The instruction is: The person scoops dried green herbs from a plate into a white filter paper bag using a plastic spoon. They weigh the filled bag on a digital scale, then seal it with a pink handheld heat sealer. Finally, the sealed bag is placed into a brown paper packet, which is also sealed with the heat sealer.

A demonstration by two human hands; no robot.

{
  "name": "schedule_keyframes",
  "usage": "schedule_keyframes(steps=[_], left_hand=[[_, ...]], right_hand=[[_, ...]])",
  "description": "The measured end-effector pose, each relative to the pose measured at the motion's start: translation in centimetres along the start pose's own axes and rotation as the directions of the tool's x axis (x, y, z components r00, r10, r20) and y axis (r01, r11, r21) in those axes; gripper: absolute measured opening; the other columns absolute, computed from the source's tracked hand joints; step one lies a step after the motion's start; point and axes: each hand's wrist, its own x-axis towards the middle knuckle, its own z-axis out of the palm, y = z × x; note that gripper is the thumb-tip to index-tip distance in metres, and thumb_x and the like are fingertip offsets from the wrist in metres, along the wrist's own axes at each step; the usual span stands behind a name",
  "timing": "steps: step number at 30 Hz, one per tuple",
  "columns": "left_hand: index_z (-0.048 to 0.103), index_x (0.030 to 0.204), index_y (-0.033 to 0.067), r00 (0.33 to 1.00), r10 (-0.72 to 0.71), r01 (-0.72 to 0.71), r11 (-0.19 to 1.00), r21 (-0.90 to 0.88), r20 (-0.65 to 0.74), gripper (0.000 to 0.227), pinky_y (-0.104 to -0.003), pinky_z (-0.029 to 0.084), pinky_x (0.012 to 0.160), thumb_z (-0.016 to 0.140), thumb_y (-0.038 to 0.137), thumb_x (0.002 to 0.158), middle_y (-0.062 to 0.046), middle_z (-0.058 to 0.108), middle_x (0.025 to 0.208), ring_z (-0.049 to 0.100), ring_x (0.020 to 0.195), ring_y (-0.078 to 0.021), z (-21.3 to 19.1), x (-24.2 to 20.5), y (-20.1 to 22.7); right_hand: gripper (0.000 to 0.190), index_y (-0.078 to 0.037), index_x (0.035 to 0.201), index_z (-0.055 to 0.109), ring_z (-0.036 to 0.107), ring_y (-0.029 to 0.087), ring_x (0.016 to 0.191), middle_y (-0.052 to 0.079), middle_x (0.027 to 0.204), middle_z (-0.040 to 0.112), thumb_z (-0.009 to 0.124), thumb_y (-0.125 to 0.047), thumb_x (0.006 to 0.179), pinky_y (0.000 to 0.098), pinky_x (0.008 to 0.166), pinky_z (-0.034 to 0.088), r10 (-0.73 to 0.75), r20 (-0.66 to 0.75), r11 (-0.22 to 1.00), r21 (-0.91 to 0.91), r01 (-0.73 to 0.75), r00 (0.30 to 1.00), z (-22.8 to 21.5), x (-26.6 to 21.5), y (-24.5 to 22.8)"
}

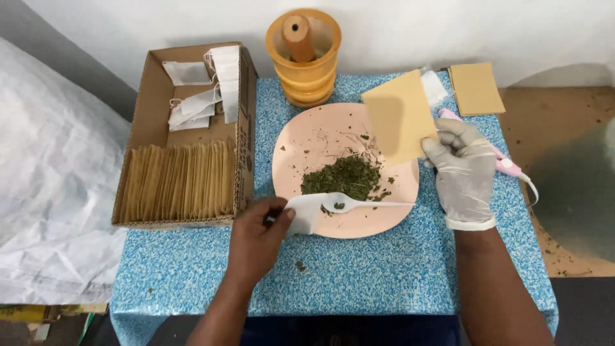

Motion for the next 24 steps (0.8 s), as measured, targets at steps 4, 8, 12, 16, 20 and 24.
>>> schedule_keyframes(steps=[4,8,12,16,20,24], left_hand=[[0.071,0.11,-0.0058,0.999,0.013,-0.017,0.994,-0.107,-0.04,0.023,-0.043,0.062,0.067,0.067,0.011,0.094,-0.029,0.071,0.094,0.071,0.089,-0.0344,0.2,-2.0,-0.5],[0.072,0.108,-0.0036,0.984,0.139,-0.133,0.989,0.057,-0.111,0.021,-0.04,0.059,0.06,0.07,0.012,0.093,-0.023,0.069,0.085,0.072,0.082,-0.0342,0.7,-1.8,-1.3],[0.07,0.107,-0.0049,0.964,0.22,-0.188,0.96,0.207,-0.146,0.023,-0.041,0.059,0.061,0.071,0.013,0.093,-0.021,0.067,0.084,0.071,0.082,-0.0351,0.9,-2.2,-0.5],[0.066,0.117,-0.003,0.972,0.21,-0.169,0.937,0.304,-0.106,0.03,-0.045,0.062,0.068,0.067,0.018,0.095,-0.02,0.067,0.092,0.071,0.091,-0.0367,1.2,-3.0,0.0],[0.057,0.13,-0.0048,0.951,0.266,-0.18,0.891,0.416,-0.158,0.041,-0.047,0.066,0.059,0.062,0.015,0.094,-0.024,0.062,0.106,0.07,0.092,-0.0388,1.0,-4.1,0.7],[0.064,0.126,0.0017,0.852,0.483,-0.314,0.78,0.542,-0.201,0.038,-0.036,0.064,0.048,0.067,0.013,0.089,-0.014,0.062,0.106,0.071,0.083,-0.0265,1.3,-3.8,0.1]], right_hand=[[0.034,-0.002,0.122,0.063,0.068,0.013,0.07,0.011,0.096,0.071,0.077,-0.002,0.092,0.018,0.055,0.057,0.023,-0.025,0.995,-0.099,-0.025,0.999,1.5,-0.4,0.2],[0.032,-0.003,0.122,0.064,0.067,0.011,0.071,0.012,0.096,0.072,0.076,-0.004,0.093,0.018,0.058,0.058,0.035,0.009,0.992,-0.12,-0.034,0.999,2.1,-0.9,-0.2],[0.032,-0.003,0.121,0.066,0.066,0.009,0.071,0.01,0.096,0.072,0.078,-0.006,0.092,0.0181,0.058,0.058,0.046,0.02,0.989,-0.142,-0.043,0.999,2.0,-1.1,-0.4],[0.035,-0.005,0.12,0.067,0.064,0.008,0.072,0.007,0.095,0.071,0.08,-0.006,0.087,0.0187,0.058,0.058,0.034,-0.045,0.99,-0.133,-0.04,0.998,0.5,-0.6,2.1],[0.033,-0.005,0.12,0.07,0.063,0.008,0.075,0.005,0.094,0.069,0.079,-0.003,0.089,0.0194,0.062,0.057,0.017,-0.066,0.977,-0.21,-0.03,0.998,1.2,-1.0,0.9],[0.032,-0.01,0.119,0.072,0.063,0.007,0.082,0.004,0.096,0.068,0.079,-0.007,0.088,0.0243,0.071,0.06,0.014,-0.085,0.961,-0.274,-0.037,0.996,1.2,-1.1,1.5]])
